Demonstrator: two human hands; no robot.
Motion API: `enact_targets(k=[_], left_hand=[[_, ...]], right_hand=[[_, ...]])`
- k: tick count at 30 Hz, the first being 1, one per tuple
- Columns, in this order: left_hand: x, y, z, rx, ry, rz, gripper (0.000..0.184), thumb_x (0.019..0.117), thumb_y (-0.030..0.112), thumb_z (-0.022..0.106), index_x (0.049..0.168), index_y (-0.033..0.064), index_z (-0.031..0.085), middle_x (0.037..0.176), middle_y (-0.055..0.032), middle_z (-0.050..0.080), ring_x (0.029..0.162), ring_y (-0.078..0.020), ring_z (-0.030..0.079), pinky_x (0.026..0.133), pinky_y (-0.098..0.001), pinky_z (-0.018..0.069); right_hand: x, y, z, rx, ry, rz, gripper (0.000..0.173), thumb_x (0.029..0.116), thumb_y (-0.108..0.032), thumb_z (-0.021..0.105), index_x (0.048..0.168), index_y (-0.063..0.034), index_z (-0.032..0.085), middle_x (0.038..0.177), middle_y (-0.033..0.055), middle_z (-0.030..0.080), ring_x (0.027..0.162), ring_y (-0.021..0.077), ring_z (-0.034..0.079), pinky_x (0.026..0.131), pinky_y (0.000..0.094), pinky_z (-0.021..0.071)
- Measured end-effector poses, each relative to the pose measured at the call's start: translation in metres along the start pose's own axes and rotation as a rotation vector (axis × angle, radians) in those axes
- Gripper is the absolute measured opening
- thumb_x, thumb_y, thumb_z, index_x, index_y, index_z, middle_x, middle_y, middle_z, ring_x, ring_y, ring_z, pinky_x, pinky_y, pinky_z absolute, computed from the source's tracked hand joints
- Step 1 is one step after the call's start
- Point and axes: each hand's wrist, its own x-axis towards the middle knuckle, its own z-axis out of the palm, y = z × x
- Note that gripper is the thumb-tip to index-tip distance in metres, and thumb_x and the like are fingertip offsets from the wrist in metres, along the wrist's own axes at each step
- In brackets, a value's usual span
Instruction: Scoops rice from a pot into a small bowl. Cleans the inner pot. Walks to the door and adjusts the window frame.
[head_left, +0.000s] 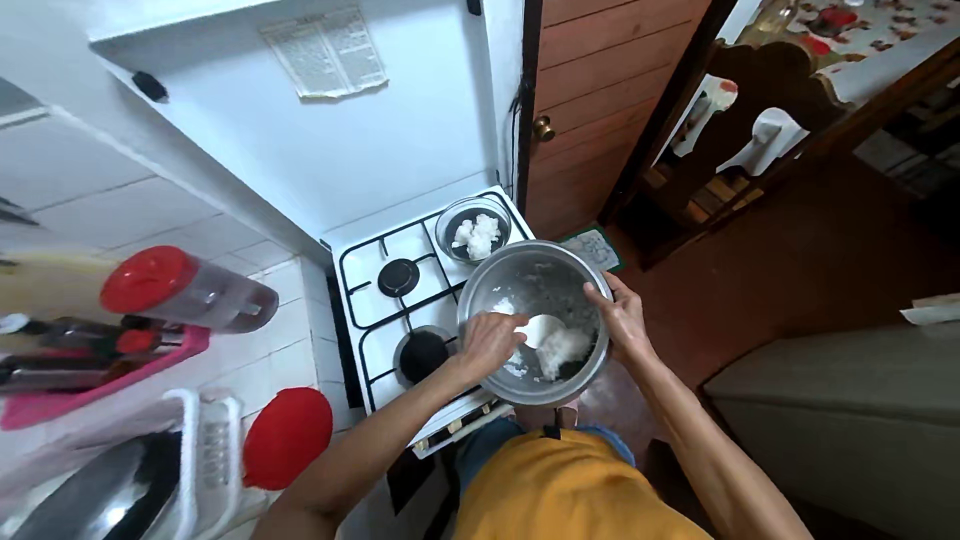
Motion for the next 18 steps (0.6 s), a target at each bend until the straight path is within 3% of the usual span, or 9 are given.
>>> enact_targets(k=[3, 6, 11, 15, 18], left_hand=[[0.004, -0.01, 0.006, 0.1, 0.043, 0.114, 0.031, 0.1036, 0.019, 0.058, 0.13, 0.0068, 0.07, 0.114, -0.024, 0.072, 0.114, -0.0459, 0.065, 0.105, -0.0612, 0.0426], [0.014, -0.023, -0.003, 0.055, -0.062, 0.09, 0.033, 0.1034, 0.022, 0.06, 0.131, 0.0078, 0.069, 0.12, -0.0224, 0.071, 0.119, -0.0446, 0.061, 0.11, -0.06, 0.0364], [0.042, -0.025, 0.034, -0.262, -0.143, 0.111, 0.038, 0.1003, 0.027, 0.066, 0.131, 0.0057, 0.068, 0.127, -0.0191, 0.069, 0.123, -0.0355, 0.063, 0.11, -0.0568, 0.0415], [0.04, -0.025, 0.02, -0.409, -0.227, 0.126, 0.038, 0.099, 0.023, 0.069, 0.131, 0.002, 0.067, 0.13, -0.0194, 0.067, 0.122, -0.0318, 0.064, 0.109, -0.0497, 0.0467], [0.026, -0.027, -0.008, -0.431, -0.184, 0.147, 0.038, 0.0986, 0.023, 0.07, 0.13, 0.0012, 0.067, 0.129, -0.0195, 0.067, 0.12, -0.031, 0.064, 0.108, -0.048, 0.0475]], right_hand=[[0.004, 0.005, -0.004, -0.022, 0.009, 0.02, 0.036, 0.1011, -0.008, 0.061, 0.136, 0.0029, 0.059, 0.116, 0.0149, 0.068, 0.097, 0.0106, 0.067, 0.085, 0.0271, 0.0563], [0.005, 0.009, -0.008, 0.0, 0.036, 0.048, 0.036, 0.1014, -0.008, 0.061, 0.137, 0.0004, 0.059, 0.117, 0.0148, 0.068, 0.097, 0.012, 0.068, 0.085, 0.0288, 0.0571], [0.006, 0.01, -0.007, -0.003, 0.025, 0.023, 0.037, 0.101, -0.008, 0.062, 0.137, 0.0004, 0.059, 0.119, 0.0141, 0.069, 0.099, 0.0112, 0.067, 0.086, 0.0281, 0.0565], [0.006, 0.01, -0.01, 0.011, 0.029, 0.042, 0.035, 0.1016, -0.009, 0.061, 0.136, 0.0009, 0.06, 0.115, 0.0138, 0.07, 0.096, 0.0109, 0.068, 0.084, 0.0278, 0.0573], [0.01, 0.012, -0.012, 0.021, 0.022, 0.055, 0.036, 0.1029, -0.009, 0.059, 0.137, 0.0012, 0.059, 0.118, 0.0137, 0.069, 0.096, 0.0108, 0.069, 0.084, 0.027, 0.0581]])
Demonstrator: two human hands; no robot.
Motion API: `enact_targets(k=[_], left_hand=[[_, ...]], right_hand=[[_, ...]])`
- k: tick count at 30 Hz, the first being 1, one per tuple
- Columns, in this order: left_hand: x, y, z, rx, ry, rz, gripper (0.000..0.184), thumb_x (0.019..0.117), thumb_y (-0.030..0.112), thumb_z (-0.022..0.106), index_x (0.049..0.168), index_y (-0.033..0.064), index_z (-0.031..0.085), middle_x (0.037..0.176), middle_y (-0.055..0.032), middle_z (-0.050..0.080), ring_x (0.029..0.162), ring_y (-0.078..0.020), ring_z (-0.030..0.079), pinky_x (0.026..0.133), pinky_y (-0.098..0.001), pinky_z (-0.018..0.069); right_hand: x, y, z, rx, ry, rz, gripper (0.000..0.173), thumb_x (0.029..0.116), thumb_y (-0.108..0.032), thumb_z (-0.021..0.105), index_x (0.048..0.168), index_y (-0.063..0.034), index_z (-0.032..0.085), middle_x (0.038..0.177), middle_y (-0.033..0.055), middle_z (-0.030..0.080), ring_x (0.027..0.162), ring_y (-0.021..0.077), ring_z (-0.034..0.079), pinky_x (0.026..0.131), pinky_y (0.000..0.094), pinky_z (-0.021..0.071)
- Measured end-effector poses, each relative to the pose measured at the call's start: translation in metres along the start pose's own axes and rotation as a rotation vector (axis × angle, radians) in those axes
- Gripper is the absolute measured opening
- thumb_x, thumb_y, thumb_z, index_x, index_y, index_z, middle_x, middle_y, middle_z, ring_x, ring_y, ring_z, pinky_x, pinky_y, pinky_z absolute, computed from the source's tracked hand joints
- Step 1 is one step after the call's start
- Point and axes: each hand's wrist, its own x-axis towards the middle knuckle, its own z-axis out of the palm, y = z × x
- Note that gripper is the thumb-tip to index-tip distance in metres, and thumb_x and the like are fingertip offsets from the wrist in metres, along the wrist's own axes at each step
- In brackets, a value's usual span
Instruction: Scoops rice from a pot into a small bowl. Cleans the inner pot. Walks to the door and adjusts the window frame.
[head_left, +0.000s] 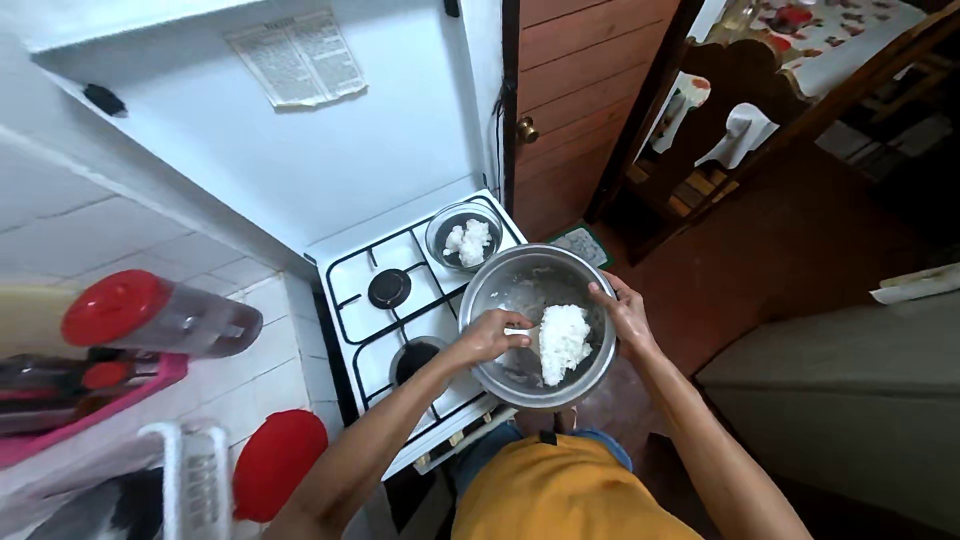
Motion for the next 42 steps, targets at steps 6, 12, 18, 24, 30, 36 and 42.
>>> enact_targets(k=[6, 12, 18, 24, 30, 36, 42], left_hand=[[-0.04, 0.02, -0.07, 0.024, 0.191, 0.01, 0.034, 0.0983, 0.019, 0.069, 0.126, -0.0013, 0.068, 0.125, -0.0197, 0.069, 0.118, -0.0291, 0.065, 0.107, -0.0462, 0.0485], [-0.041, -0.015, -0.156, 0.156, 0.428, -0.102, 0.031, 0.0984, 0.02, 0.071, 0.124, 0.0023, 0.07, 0.117, -0.0218, 0.071, 0.106, -0.0385, 0.069, 0.096, -0.0607, 0.0516], [-0.003, -0.043, -0.198, 0.436, 0.555, -0.356, 0.033, 0.0995, 0.026, 0.069, 0.126, 0.006, 0.071, 0.116, -0.0279, 0.069, 0.112, -0.0491, 0.063, 0.098, -0.0722, 0.0421], [0.039, -0.049, -0.174, 0.678, 0.522, -0.336, 0.028, 0.0998, 0.02, 0.066, 0.122, 0.0044, 0.072, 0.11, -0.0252, 0.072, 0.11, -0.0454, 0.065, 0.105, -0.0646, 0.0398], [0.052, -0.071, -0.182, 0.486, 0.372, -0.334, 0.035, 0.0987, 0.029, 0.07, 0.126, 0.0073, 0.071, 0.121, -0.0269, 0.068, 0.116, -0.0494, 0.063, 0.097, -0.0731, 0.0433], [0.046, -0.03, -0.165, 0.835, 0.407, -0.35, 0.026, 0.1004, 0.019, 0.065, 0.122, 0.006, 0.073, 0.11, -0.024, 0.072, 0.11, -0.0432, 0.066, 0.103, -0.0627, 0.0419], [0.042, -0.023, -0.166, 0.949, 0.417, -0.37, 0.022, 0.0996, 0.014, 0.064, 0.117, 0.0035, 0.074, 0.108, -0.0241, 0.072, 0.11, -0.0437, 0.066, 0.102, -0.061, 0.0428]], right_hand=[[0.008, 0.013, -0.015, 0.077, 0.046, 0.069, 0.036, 0.1053, -0.008, 0.054, 0.14, 0.002, 0.055, 0.119, 0.0144, 0.069, 0.095, 0.012, 0.07, 0.081, 0.0286, 0.0599], [0.006, 0.019, -0.019, 0.093, 0.075, 0.117, 0.037, 0.1063, -0.009, 0.052, 0.142, -0.0001, 0.053, 0.119, 0.0135, 0.069, 0.092, 0.0118, 0.071, 0.079, 0.0279, 0.0603], [0.007, 0.02, -0.019, 0.095, 0.069, 0.108, 0.038, 0.1065, -0.009, 0.052, 0.143, -0.0007, 0.053, 0.12, 0.0145, 0.068, 0.093, 0.0134, 0.071, 0.079, 0.0289, 0.0603], [0.007, 0.02, -0.019, 0.101, 0.073, 0.111, 0.038, 0.1062, -0.007, 0.051, 0.143, 0.0002, 0.052, 0.12, 0.0144, 0.068, 0.092, 0.0127, 0.071, 0.078, 0.0282, 0.0606], [0.007, 0.024, -0.018, 0.11, 0.061, 0.107, 0.038, 0.1067, -0.008, 0.051, 0.144, 0.0005, 0.051, 0.122, 0.0153, 0.067, 0.095, 0.0131, 0.07, 0.08, 0.0286, 0.0601], [0.01, 0.027, -0.019, 0.098, 0.05, 0.101, 0.038, 0.1064, -0.009, 0.052, 0.143, 0.0007, 0.052, 0.119, 0.0152, 0.068, 0.094, 0.0143, 0.071, 0.08, 0.0302, 0.061], [0.01, 0.028, -0.019, 0.086, 0.036, 0.104, 0.036, 0.107, -0.01, 0.051, 0.141, 0.0006, 0.053, 0.118, 0.015, 0.068, 0.093, 0.0139, 0.071, 0.079, 0.0298, 0.0609]])
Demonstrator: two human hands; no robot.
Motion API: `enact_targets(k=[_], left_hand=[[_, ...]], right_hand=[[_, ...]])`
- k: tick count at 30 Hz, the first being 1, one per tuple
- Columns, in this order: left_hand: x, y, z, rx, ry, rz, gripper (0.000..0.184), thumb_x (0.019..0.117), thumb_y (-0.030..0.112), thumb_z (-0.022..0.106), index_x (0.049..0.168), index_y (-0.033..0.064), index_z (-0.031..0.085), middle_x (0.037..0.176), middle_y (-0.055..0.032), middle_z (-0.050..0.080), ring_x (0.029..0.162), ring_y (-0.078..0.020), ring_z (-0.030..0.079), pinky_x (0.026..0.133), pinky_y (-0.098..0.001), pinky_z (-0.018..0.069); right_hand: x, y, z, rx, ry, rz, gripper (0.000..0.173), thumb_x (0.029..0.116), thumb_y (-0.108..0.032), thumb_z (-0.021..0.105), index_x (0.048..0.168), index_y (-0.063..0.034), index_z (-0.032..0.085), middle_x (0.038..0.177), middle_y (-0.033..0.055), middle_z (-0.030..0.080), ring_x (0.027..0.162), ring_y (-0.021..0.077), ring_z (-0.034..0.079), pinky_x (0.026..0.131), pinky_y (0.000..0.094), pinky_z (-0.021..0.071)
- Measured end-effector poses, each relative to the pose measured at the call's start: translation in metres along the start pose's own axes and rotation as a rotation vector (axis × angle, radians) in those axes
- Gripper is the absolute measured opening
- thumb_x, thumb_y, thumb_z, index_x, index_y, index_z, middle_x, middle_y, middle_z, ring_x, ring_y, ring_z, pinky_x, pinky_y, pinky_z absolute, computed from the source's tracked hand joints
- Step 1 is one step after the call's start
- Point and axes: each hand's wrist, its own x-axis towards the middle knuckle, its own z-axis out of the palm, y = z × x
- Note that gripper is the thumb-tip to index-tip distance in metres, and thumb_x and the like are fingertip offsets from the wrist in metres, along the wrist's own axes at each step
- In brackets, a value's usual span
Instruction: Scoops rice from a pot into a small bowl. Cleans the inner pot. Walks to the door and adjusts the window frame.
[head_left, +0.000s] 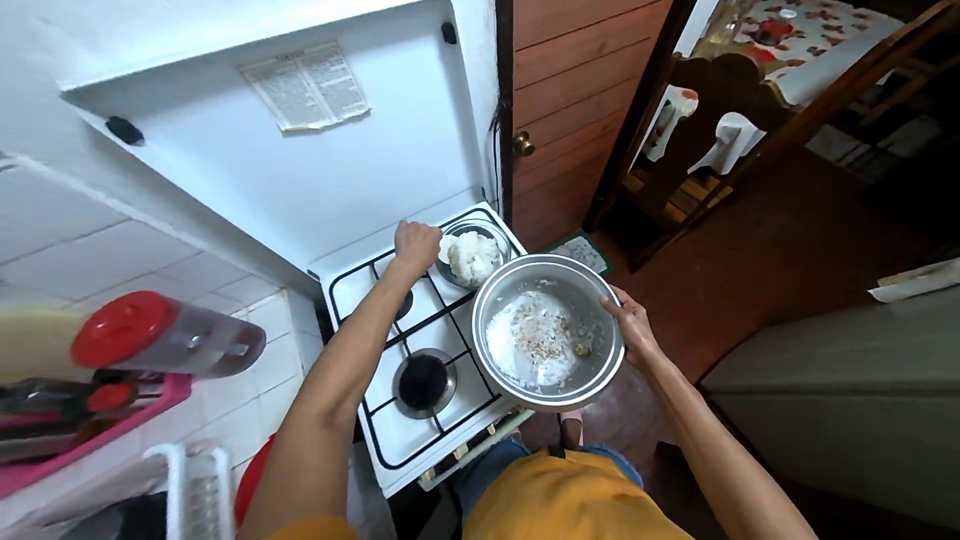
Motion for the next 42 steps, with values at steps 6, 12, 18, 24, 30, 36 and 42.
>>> enact_targets(k=[6, 12, 18, 24, 30, 36, 42], left_hand=[[-0.042, 0.016, -0.049, 0.036, 0.232, -0.063, 0.016, 0.0992, 0.006, 0.062, 0.104, -0.0066, 0.07, 0.097, -0.0284, 0.071, 0.104, -0.0496, 0.064, 0.096, -0.0616, 0.0442], [-0.052, 0.011, -0.018, -0.195, 0.154, -0.162, 0.027, 0.1029, 0.02, 0.06, 0.116, -0.0007, 0.071, 0.103, -0.0281, 0.071, 0.103, -0.0486, 0.067, 0.094, -0.0668, 0.0451], [-0.047, 0.012, 0.021, -0.31, 0.194, -0.174, 0.026, 0.103, 0.019, 0.061, 0.116, 0.0002, 0.072, 0.106, -0.0281, 0.071, 0.105, -0.0483, 0.066, 0.094, -0.0664, 0.045], [-0.029, 0.024, 0.017, -0.195, 0.101, -0.159, 0.026, 0.1025, 0.017, 0.059, 0.116, -0.0021, 0.07, 0.109, -0.0271, 0.071, 0.108, -0.0463, 0.066, 0.098, -0.0622, 0.0439], [-0.059, 0.037, -0.029, -0.12, 0.298, -0.112, 0.024, 0.1027, 0.011, 0.057, 0.114, -0.0062, 0.069, 0.102, -0.032, 0.069, 0.104, -0.0526, 0.065, 0.097, -0.0653, 0.0436], [-0.15, 0.067, -0.055, -0.143, 0.436, 0.255, 0.024, 0.0992, 0.017, 0.067, 0.117, 0.0019, 0.071, 0.091, -0.0237, 0.07, 0.09, -0.0459, 0.067, 0.084, -0.0614, 0.0497], [-0.123, 0.129, -0.004, -0.124, 0.28, 0.388, 0.016, 0.0961, 0.002, 0.064, 0.109, 0.001, 0.074, 0.093, -0.024, 0.071, 0.096, -0.0452, 0.067, 0.089, -0.0585, 0.049]], right_hand=[[0.0, 0.0, -0.001, -0.007, 0.013, 0.007, 0.037, 0.1063, -0.01, 0.053, 0.142, 0.0005, 0.053, 0.119, 0.0147, 0.068, 0.094, 0.0136, 0.07, 0.08, 0.0296, 0.0602], [-0.003, 0.0, 0.001, 0.005, 0.027, 0.014, 0.036, 0.1068, -0.01, 0.051, 0.142, 0.0003, 0.053, 0.119, 0.0149, 0.067, 0.093, 0.0133, 0.07, 0.079, 0.0292, 0.0603], [-0.006, -0.001, 0.002, 0.005, 0.041, 0.016, 0.035, 0.1071, -0.01, 0.051, 0.14, -0.0002, 0.054, 0.116, 0.0146, 0.068, 0.091, 0.0134, 0.07, 0.078, 0.0291, 0.0605], [-0.006, 0.004, 0.003, -0.007, 0.055, 0.003, 0.033, 0.1071, -0.011, 0.051, 0.138, -0.0007, 0.056, 0.114, 0.0154, 0.068, 0.09, 0.0145, 0.07, 0.078, 0.0301, 0.06], [-0.02, 0.003, 0.011, 0.034, 0.058, 0.021, 0.036, 0.1087, -0.013, 0.048, 0.144, -0.0054, 0.05, 0.12, 0.0168, 0.065, 0.096, 0.0179, 0.069, 0.081, 0.034, 0.0595], [-0.025, 0.008, 0.008, 0.072, 0.021, 0.03, 0.04, 0.1097, -0.018, 0.046, 0.149, -0.011, 0.046, 0.127, 0.0168, 0.064, 0.104, 0.0206, 0.069, 0.087, 0.0385, 0.0591], [-0.014, 0.008, 0.006, 0.052, -0.03, 0.04, 0.041, 0.1091, -0.024, 0.049, 0.149, -0.0134, 0.048, 0.124, 0.0155, 0.065, 0.102, 0.0211, 0.068, 0.087, 0.0405, 0.0583]])
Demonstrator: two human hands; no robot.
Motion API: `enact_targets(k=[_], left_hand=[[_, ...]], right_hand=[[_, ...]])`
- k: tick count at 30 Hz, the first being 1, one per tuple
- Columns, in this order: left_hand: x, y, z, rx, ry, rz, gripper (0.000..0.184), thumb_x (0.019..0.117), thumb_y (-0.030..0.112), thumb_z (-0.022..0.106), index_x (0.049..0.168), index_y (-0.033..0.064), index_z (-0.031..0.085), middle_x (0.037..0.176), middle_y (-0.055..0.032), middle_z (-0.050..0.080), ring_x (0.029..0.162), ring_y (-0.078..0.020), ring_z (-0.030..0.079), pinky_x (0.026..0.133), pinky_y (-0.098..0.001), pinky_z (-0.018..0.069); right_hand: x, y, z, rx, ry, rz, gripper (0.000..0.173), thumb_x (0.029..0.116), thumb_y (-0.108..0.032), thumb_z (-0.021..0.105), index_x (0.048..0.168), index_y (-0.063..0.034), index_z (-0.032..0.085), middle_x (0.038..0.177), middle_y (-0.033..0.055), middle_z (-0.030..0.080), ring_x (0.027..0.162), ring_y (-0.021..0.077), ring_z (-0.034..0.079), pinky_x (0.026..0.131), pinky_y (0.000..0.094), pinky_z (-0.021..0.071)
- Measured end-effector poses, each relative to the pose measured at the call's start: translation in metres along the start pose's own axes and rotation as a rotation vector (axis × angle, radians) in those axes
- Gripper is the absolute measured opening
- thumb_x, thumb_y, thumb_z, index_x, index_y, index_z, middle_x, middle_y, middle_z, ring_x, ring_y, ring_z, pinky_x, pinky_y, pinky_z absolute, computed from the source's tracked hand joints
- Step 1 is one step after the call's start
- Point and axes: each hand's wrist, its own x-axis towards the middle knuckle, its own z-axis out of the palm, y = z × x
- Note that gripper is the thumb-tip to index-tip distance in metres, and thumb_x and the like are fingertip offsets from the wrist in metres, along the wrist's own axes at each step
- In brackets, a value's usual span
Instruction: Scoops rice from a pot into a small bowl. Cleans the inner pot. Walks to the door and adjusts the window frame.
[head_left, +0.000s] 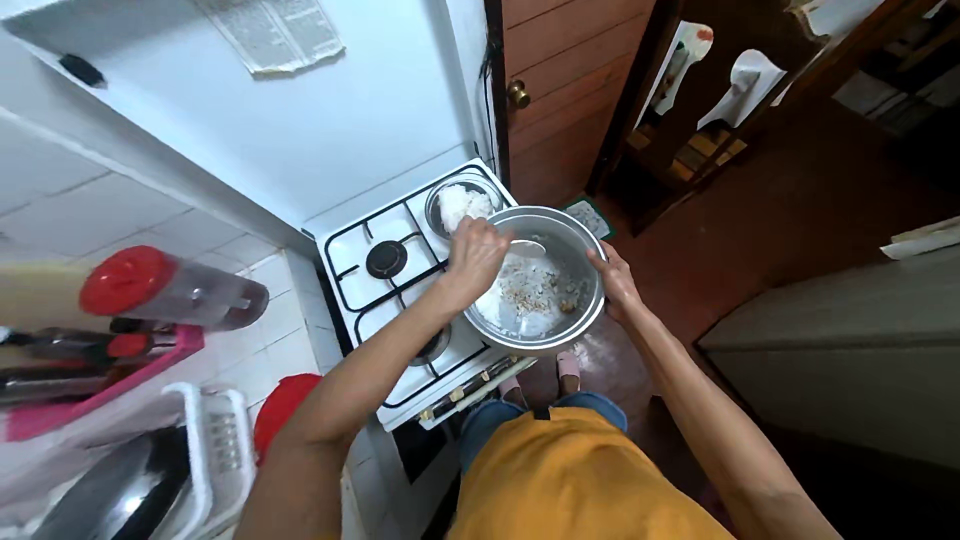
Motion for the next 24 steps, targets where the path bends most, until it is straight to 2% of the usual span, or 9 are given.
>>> enact_targets(k=[5, 9, 11, 14, 16, 17, 20, 21, 24], left_hand=[[0.051, 0.009, 0.068, -0.014, -0.002, 0.077, 0.025, 0.0965, -0.002, 0.059, 0.115, 0.0038, 0.074, 0.109, -0.0262, 0.071, 0.117, -0.0485, 0.061, 0.104, -0.0592, 0.0445], [0.04, 0.02, 0.076, 0.005, -0.113, 0.544, 0.02, 0.0955, 0.002, 0.064, 0.109, 0.0091, 0.078, 0.095, -0.0187, 0.074, 0.109, -0.0399, 0.066, 0.106, -0.054, 0.0448], [0.034, 0.023, 0.064, 0.019, -0.212, 0.688, 0.023, 0.0962, 0.0, 0.062, 0.11, 0.0093, 0.078, 0.093, -0.0178, 0.074, 0.108, -0.0385, 0.066, 0.107, -0.0531, 0.0426], [0.045, 0.017, 0.044, -0.006, 0.004, 0.528, 0.02, 0.0942, -0.006, 0.062, 0.106, 0.0018, 0.076, 0.096, -0.0237, 0.072, 0.109, -0.0444, 0.066, 0.106, -0.0575, 0.0459], [0.057, 0.018, 0.045, 0.039, 0.208, 0.436, 0.02, 0.0932, -0.005, 0.063, 0.105, 0.0056, 0.076, 0.092, -0.0205, 0.071, 0.104, -0.0422, 0.066, 0.099, -0.0559, 0.0464], [0.058, 0.022, 0.05, 0.041, 0.248, 0.479, 0.019, 0.0915, -0.003, 0.065, 0.102, 0.0068, 0.077, 0.092, -0.0191, 0.072, 0.103, -0.0408, 0.067, 0.098, -0.0551, 0.0488], [0.042, 0.031, 0.068, 0.015, 0.073, 0.758, 0.015, 0.0954, 0.001, 0.063, 0.099, 0.0064, 0.076, 0.096, -0.019, 0.072, 0.105, -0.0377, 0.068, 0.099, -0.0524, 0.0504], [0.037, 0.029, 0.068, 0.003, 0.03, 0.778, 0.018, 0.0959, -0.002, 0.06, 0.1, 0.005, 0.076, 0.097, -0.0198, 0.072, 0.105, -0.0378, 0.068, 0.099, -0.0514, 0.0502], [0.036, 0.02, 0.054, 0.014, 0.227, 0.439, 0.016, 0.0898, -0.005, 0.068, 0.1, 0.0029, 0.076, 0.098, -0.0216, 0.071, 0.104, -0.0408, 0.068, 0.097, -0.054, 0.0519]], right_hand=[[0.003, -0.004, 0.002, -0.028, -0.053, -0.027, 0.041, 0.1083, -0.019, 0.051, 0.149, -0.0115, 0.048, 0.125, 0.0161, 0.064, 0.101, 0.0221, 0.067, 0.086, 0.0415, 0.0579], [0.007, 0.002, -0.003, 0.039, -0.026, -0.006, 0.042, 0.1085, -0.017, 0.05, 0.15, -0.0115, 0.047, 0.122, 0.0162, 0.066, 0.098, 0.0212, 0.069, 0.084, 0.04, 0.0593], [0.01, 0.006, -0.006, 0.068, -0.043, -0.021, 0.041, 0.1084, -0.015, 0.049, 0.149, -0.0107, 0.048, 0.12, 0.0158, 0.067, 0.095, 0.0201, 0.07, 0.082, 0.0386, 0.0607], [0.01, 0.004, -0.007, 0.052, -0.071, -0.033, 0.039, 0.1083, -0.016, 0.05, 0.147, -0.0108, 0.051, 0.119, 0.0141, 0.068, 0.095, 0.0185, 0.07, 0.082, 0.0373, 0.0602], [0.01, 0.003, -0.007, 0.036, -0.114, -0.036, 0.04, 0.1086, -0.019, 0.05, 0.148, -0.012, 0.05, 0.122, 0.013, 0.067, 0.099, 0.0185, 0.069, 0.086, 0.0379, 0.0589], [0.012, 0.003, -0.007, 0.035, -0.13, -0.046, 0.04, 0.1084, -0.019, 0.05, 0.148, -0.0115, 0.05, 0.121, 0.0131, 0.068, 0.099, 0.0188, 0.07, 0.086, 0.0382, 0.0596], [0.015, 0.002, -0.005, 0.0, -0.172, -0.098, 0.039, 0.1077, -0.015, 0.05, 0.146, -0.0074, 0.051, 0.12, 0.0134, 0.068, 0.097, 0.0177, 0.069, 0.085, 0.0371, 0.0597], [0.015, 0.0, -0.004, -0.026, -0.194, -0.119, 0.039, 0.1075, -0.014, 0.05, 0.146, -0.007, 0.051, 0.121, 0.0128, 0.067, 0.099, 0.0163, 0.068, 0.086, 0.0362, 0.0587], [0.016, -0.005, 0.003, -0.054, -0.236, -0.146, 0.039, 0.1064, -0.014, 0.052, 0.145, -0.0067, 0.053, 0.123, 0.0126, 0.067, 0.102, 0.0158, 0.068, 0.089, 0.0364, 0.0578]])
